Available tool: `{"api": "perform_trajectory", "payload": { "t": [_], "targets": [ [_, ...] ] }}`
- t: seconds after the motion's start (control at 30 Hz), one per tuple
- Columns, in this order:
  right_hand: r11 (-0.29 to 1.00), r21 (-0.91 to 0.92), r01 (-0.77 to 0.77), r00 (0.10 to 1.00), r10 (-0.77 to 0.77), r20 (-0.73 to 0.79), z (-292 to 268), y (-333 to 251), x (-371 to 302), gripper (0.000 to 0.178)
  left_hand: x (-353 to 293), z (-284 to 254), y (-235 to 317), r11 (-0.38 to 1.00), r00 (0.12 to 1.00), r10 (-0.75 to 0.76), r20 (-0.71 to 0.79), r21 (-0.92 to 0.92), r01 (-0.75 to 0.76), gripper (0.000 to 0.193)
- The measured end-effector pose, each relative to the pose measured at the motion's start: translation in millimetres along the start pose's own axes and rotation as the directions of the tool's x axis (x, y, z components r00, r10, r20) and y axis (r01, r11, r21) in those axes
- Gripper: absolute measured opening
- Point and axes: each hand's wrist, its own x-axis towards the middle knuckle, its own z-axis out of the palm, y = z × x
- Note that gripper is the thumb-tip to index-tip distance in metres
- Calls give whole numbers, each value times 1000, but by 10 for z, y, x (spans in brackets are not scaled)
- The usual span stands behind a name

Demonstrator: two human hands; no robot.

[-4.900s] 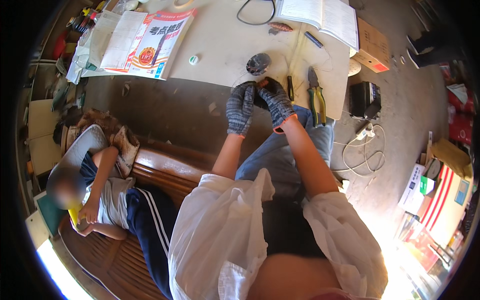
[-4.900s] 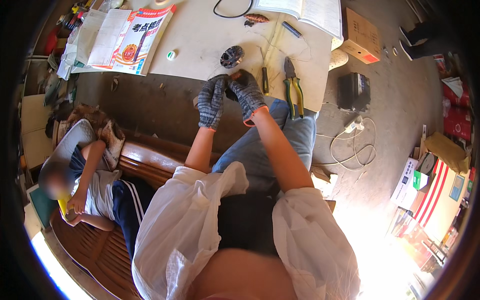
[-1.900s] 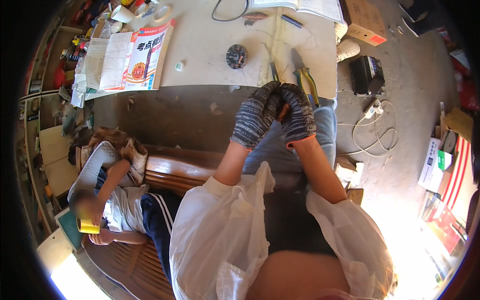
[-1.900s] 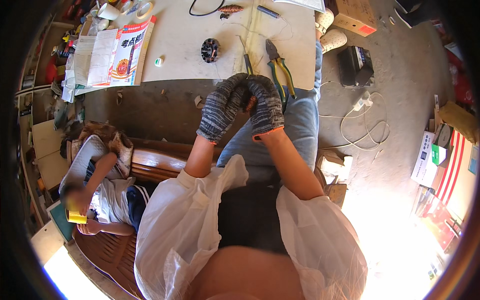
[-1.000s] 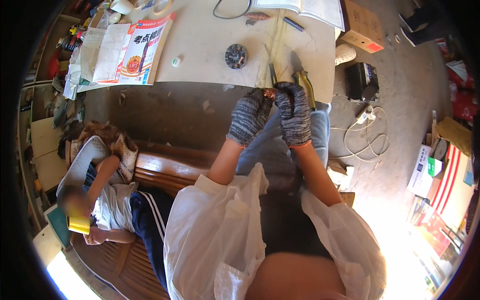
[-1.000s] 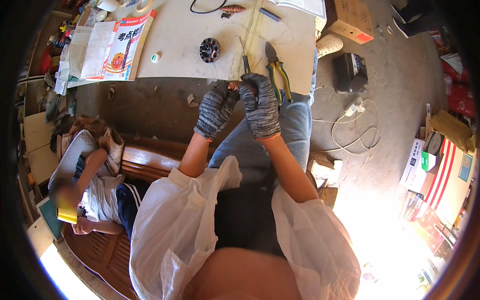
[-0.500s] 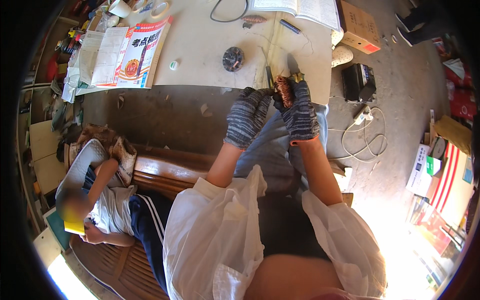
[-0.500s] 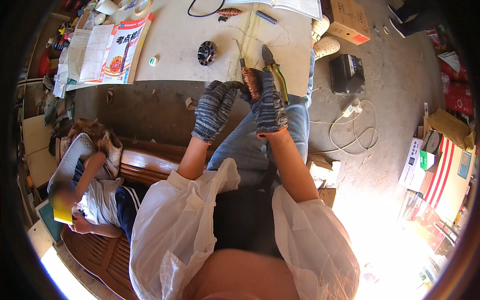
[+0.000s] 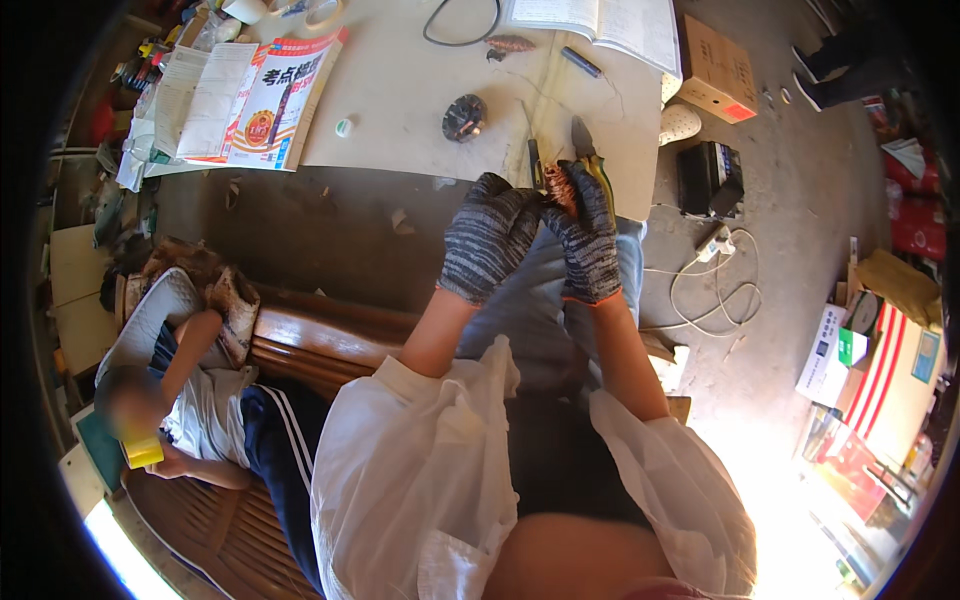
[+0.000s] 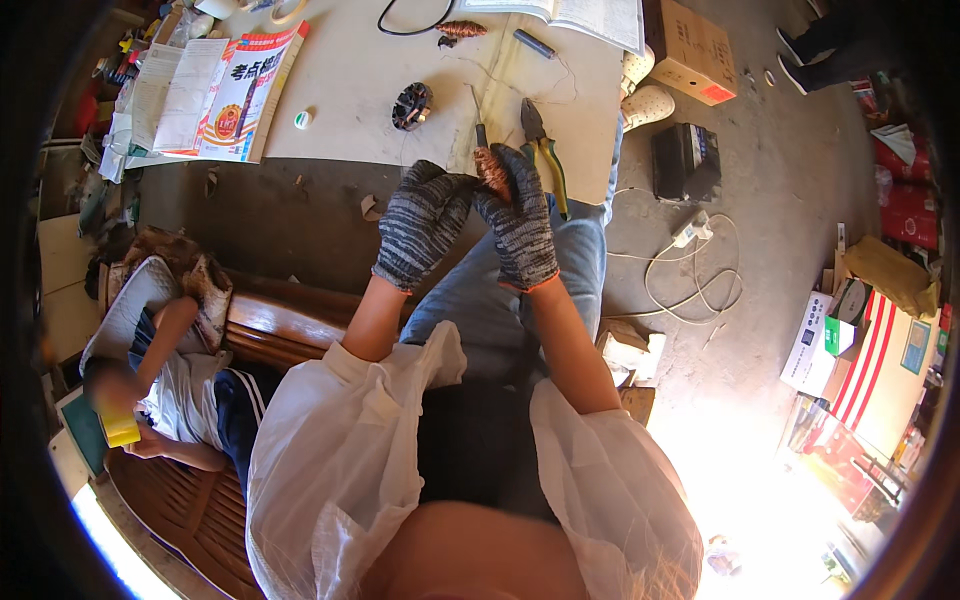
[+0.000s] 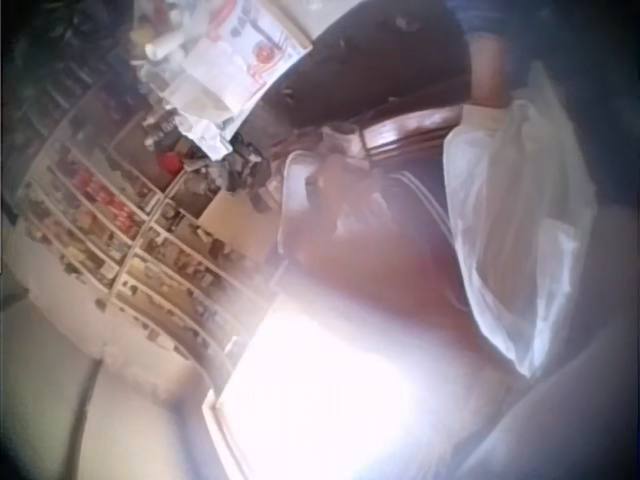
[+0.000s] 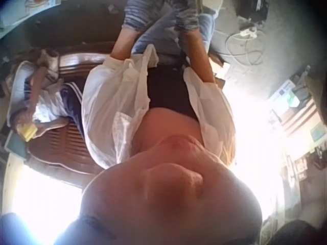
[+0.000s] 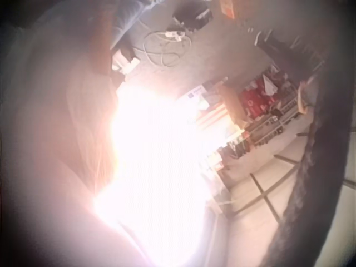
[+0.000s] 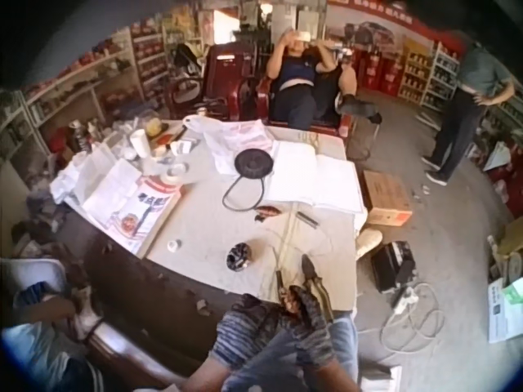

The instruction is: The person sits at a cluttered workbench and winds copper wire by hand around a small cylindrical component, repeatedly adjusting the coil and the component with gloved hands. A child sits nearby holding a yellow cup.

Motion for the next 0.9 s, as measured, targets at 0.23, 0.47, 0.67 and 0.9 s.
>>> {"api": "perform_trajectory", "payload": {
  "t": [0.23,0.47,0.67,0.9],
  "targets": [
    [966,-239,95,995,-89,36,-40,97,22,54,-11,69,-76,993,999,-50,16,-108,51,13],
    [920,-349,177,984,-157,85,-33,25,14,58,-24,72,-114,971,997,-64,33,-227,70,13],
    [904,-379,197,980,-182,77,-24,0,23,57,-35,91,-128,961,999,-42,14,-272,44,14],
    [832,-491,258,965,-245,93,12,-28,8,56,-26,91,-133,954,999,-31,20,-296,35,16]
  ]
}}
